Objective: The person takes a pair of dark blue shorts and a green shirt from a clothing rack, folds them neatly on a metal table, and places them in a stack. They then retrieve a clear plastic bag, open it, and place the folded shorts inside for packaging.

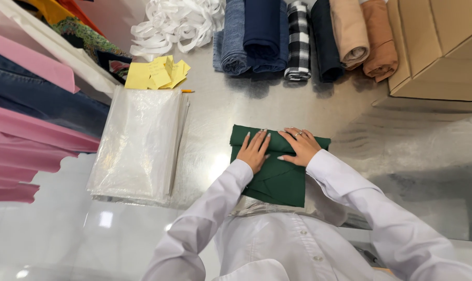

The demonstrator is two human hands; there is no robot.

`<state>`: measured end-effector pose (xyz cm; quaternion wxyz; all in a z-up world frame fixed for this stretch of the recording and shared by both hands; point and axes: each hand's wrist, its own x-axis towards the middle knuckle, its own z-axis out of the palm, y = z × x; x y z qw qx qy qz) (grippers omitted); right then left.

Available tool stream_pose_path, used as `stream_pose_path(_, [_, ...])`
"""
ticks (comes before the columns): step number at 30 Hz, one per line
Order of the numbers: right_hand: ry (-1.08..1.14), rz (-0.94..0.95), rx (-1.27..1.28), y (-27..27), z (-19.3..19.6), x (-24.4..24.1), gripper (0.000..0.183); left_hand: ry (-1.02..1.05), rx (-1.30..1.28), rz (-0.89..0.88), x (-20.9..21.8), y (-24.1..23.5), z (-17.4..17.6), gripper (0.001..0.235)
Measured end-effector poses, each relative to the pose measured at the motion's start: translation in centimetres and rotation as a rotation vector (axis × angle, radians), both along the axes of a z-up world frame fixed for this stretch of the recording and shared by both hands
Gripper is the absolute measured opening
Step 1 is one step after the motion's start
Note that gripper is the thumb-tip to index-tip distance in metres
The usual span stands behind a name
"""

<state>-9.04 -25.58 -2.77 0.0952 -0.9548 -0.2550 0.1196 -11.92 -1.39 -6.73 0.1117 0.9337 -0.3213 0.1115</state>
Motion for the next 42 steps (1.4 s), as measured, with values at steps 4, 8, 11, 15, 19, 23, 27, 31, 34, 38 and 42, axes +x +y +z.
stream_pose_path(4, [0.042,0.015,0.009,0.9,0.3,-3.1,0.085,0.012,-0.148,0.027,-0.7,1.1,-1.9,0.049])
stream_pose_path(8, [-0.066,0.023,0.078,-0.3,-1.1,-4.2,0.057,0.16,-0.14,0.055,3.3,2.1,-1.0,0.049])
stream_pose_path(11, [-0.066,0.032,0.111,-1.1,-1.8,-4.3,0.048,0.443,0.065,-0.007,6.6,1.8,0.0,0.075])
stream_pose_path(15, [0.146,-0.025,0.252,-1.1,-0.3,-3.9,0.057,0.656,0.286,-0.099,9.7,0.3,-3.7,0.087])
stream_pose_path(19, [0.223,-0.072,0.261,-1.5,1.5,-1.5,0.077,0.466,0.295,-0.106,7.7,-0.2,1.1,0.058])
stream_pose_path(23, [0.099,-0.089,0.022,-2.5,-0.3,1.0,0.087,-0.018,0.211,-0.066,6.1,-0.2,-0.2,0.047])
stream_pose_path(27, [0.036,-0.078,-0.053,-2.0,-1.2,0.7,0.078,0.11,0.13,-0.011,4.4,1.3,2.2,0.061])
stream_pose_path(31, [0.007,-0.051,0.048,-1.5,0.7,-2.3,0.076,0.224,-0.095,-0.062,3.7,2.7,3.6,0.056])
stream_pose_path(34, [0.001,-0.045,0.167,-1.2,2.6,-4.3,0.071,0.3,-0.171,-0.056,5.1,2.7,1.1,0.034])
stream_pose_path(38, [-0.019,-0.024,0.258,-1.8,2.1,-5.3,0.05,0.415,-0.101,-0.037,6.1,1.9,0.2,0.036])
stream_pose_path(42, [-0.021,0.039,0.348,-2.3,1.9,-5.6,0.026,0.597,0.084,-0.066,7.4,0.7,0.0,0.075])
